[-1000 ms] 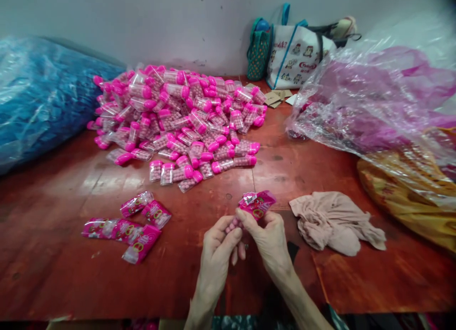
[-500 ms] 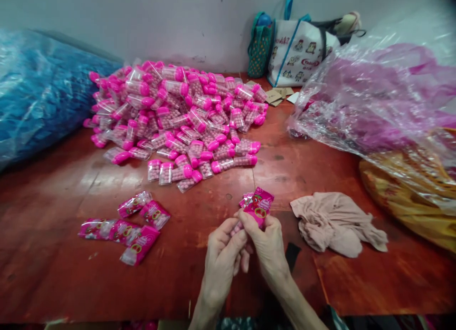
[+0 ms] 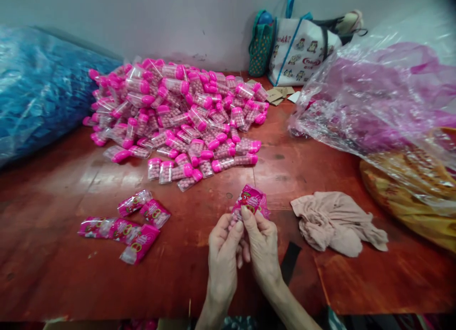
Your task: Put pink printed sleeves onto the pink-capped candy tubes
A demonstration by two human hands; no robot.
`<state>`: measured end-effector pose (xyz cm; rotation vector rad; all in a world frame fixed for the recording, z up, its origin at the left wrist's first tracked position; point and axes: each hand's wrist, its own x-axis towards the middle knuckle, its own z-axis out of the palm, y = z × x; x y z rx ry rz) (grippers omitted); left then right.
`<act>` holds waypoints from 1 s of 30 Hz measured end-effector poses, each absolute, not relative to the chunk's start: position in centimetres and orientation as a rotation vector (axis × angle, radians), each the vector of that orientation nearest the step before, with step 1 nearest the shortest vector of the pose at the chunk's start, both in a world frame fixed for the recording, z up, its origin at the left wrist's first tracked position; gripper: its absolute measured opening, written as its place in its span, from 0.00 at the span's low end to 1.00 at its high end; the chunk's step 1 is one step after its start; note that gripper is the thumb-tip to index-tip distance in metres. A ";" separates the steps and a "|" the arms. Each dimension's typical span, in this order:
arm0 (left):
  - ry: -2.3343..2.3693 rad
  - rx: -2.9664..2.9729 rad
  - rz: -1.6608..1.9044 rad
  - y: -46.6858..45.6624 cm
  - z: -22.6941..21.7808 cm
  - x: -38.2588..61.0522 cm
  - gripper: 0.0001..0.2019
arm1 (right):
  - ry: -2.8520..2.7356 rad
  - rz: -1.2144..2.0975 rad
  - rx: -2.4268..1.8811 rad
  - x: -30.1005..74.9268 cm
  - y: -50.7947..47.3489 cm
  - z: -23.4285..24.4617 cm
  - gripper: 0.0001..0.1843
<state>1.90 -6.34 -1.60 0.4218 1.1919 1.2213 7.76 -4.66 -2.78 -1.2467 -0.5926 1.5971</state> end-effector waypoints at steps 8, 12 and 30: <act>1.137 0.550 1.111 -6.0 -2.1 2.2 0.09 | -0.563 1.716 -1.210 9.7 -2.9 -2.4 0.17; 1.146 0.551 1.149 -6.4 -2.5 2.9 0.08 | -0.595 1.759 -1.337 9.5 -2.9 -2.7 0.20; 1.224 0.254 1.295 -4.3 -1.3 0.3 0.08 | -1.395 1.740 -1.184 11.2 -3.3 -0.6 0.13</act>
